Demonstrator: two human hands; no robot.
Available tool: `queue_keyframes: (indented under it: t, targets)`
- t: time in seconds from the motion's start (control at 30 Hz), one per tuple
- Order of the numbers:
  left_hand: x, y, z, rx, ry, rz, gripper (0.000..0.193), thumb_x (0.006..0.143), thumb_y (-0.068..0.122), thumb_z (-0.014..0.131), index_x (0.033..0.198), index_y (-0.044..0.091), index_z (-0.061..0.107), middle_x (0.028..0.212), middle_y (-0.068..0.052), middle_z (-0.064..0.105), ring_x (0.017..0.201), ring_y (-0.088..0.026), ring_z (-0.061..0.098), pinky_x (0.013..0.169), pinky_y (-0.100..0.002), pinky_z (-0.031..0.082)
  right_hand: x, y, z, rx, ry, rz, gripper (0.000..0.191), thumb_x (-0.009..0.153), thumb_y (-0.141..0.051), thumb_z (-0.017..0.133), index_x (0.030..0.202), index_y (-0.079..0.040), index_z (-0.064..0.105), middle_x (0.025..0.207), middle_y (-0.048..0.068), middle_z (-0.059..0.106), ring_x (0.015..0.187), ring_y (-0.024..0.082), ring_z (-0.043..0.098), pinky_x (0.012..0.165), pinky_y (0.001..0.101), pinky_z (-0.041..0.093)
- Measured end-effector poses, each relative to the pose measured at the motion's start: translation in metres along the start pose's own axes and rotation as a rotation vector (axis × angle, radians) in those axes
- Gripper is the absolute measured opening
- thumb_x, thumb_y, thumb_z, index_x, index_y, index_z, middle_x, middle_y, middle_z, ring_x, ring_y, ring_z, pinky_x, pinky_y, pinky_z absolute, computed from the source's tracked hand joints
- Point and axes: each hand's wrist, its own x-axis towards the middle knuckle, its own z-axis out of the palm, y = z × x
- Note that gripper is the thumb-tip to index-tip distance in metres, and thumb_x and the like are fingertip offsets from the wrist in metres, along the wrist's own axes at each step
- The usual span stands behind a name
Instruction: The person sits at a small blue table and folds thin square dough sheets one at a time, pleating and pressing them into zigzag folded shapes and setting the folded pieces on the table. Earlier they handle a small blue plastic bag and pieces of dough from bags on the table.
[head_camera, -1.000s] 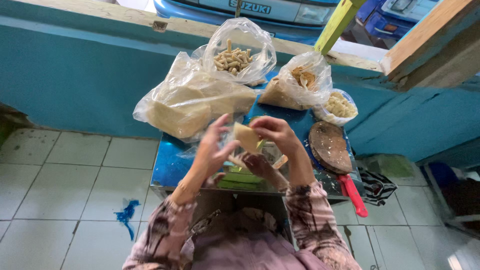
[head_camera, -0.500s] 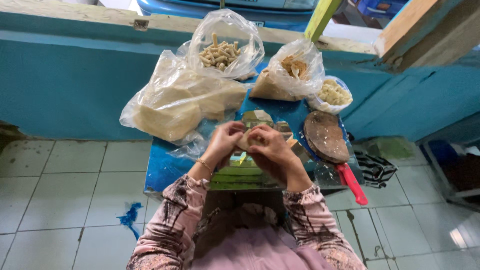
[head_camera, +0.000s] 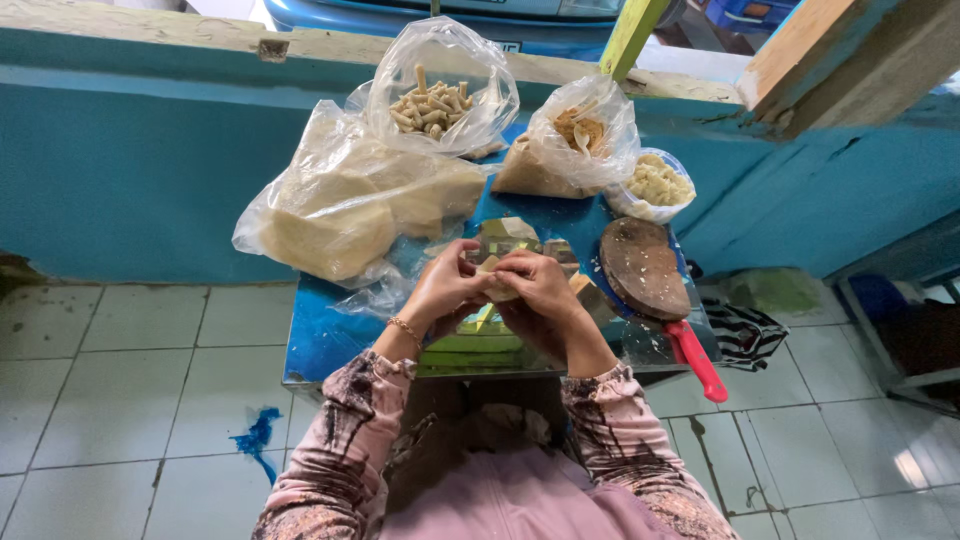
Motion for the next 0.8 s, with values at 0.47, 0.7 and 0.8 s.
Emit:
queue_keyframes:
  t: [0.47,0.7,0.8]
  targets:
    - [-0.001,-0.005,0.008,0.313,0.107,0.262,0.049,0.082,0.024,0.080,0.124,0.005,0.065,0.101,-0.015,0.077,0.092,-0.021,0.076,0.079,-0.034,0.058,0.006,0.019,0.001,0.112,-0.040,0.116,0.017,0.092,-0.014,0.072,0.099,0.001,0.075,0.095,0.006,0.072,0.089,0.015,0.068,0.079,0.0297,0.054]
    - [0.001,-0.007,0.014,0.346,0.166,0.363,0.046,0.080,0.021,0.080,0.119,0.005,0.063,0.099,-0.018,0.074,0.091,-0.028,0.073,0.078,-0.039,0.057,0.010,0.028,0.001,0.220,-0.119,0.065,0.017,0.093,-0.012,0.069,0.099,0.003,0.074,0.101,0.004,0.069,0.094,0.014,0.067,0.082,0.0287,0.053]
    - [0.003,-0.008,0.017,0.357,0.182,0.335,0.042,0.079,0.014,0.073,0.119,0.007,0.065,0.097,-0.017,0.075,0.090,-0.029,0.074,0.079,-0.039,0.057,0.011,0.028,0.000,0.209,-0.079,0.118,0.016,0.093,-0.012,0.069,0.097,0.003,0.075,0.097,0.004,0.071,0.090,0.013,0.067,0.080,0.0287,0.054]
